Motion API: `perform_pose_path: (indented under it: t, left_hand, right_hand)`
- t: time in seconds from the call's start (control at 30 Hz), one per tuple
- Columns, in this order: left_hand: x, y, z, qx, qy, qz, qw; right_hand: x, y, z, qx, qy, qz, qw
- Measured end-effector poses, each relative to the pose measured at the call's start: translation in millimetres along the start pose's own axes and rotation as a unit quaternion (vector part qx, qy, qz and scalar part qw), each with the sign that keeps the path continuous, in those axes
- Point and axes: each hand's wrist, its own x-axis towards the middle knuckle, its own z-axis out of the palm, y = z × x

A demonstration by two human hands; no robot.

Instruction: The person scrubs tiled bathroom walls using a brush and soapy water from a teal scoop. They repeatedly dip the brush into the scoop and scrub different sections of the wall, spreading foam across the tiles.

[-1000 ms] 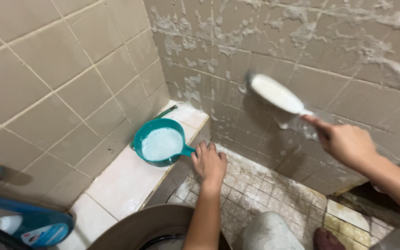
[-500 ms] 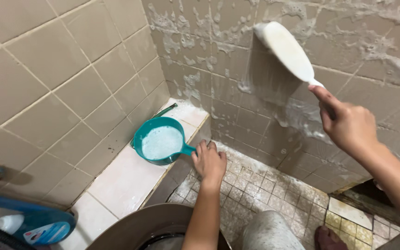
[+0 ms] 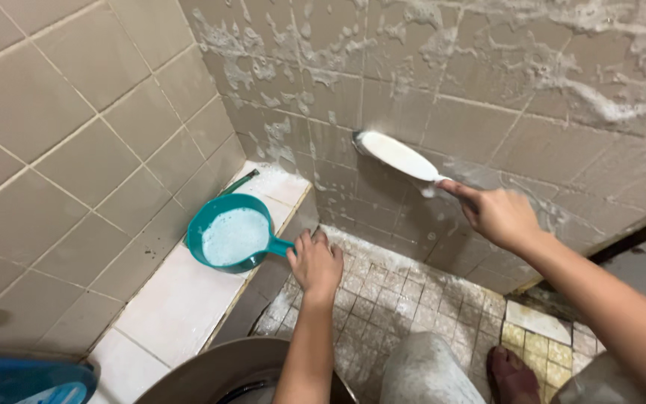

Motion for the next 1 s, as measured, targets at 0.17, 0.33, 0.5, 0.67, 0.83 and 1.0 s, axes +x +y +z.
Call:
perform_pose_path:
  t: [0.17, 0.33, 0.5, 0.67, 0.83, 1.0]
  left_hand:
    - [1, -5, -2, -0.006, 0.005, -0.008, 1.000]
    - [-1, -1, -6, -0.008, -0.003, -0.008, 1.000]
    - [-1, 2, -12, 0.003, -0.045, -0.001, 0.999]
    - [-2, 5, -5, -0.003, -0.013, 0.032, 0.999]
    - [2, 4, -8, 0.006, -0.053, 0.013, 0.998]
    - [-2, 3, -11, 0.006, -0.056, 0.005, 0.998]
  right_hand:
    - [6, 20, -5, 0.090, 0.147, 0.020, 0.985]
    - [-17, 37, 19, 0.086, 0.186, -0.067, 0.977]
    - [-30, 8, 24, -0.027, -0.071, 0.004, 0.997]
    - [-18, 21, -6, 0.151, 0.075, 0.054, 0.984]
    - [-11, 14, 3, 0.131, -0.026, 0.062, 0.989]
    - [-4, -5, 13, -0.002, -0.043, 0.007, 0.999]
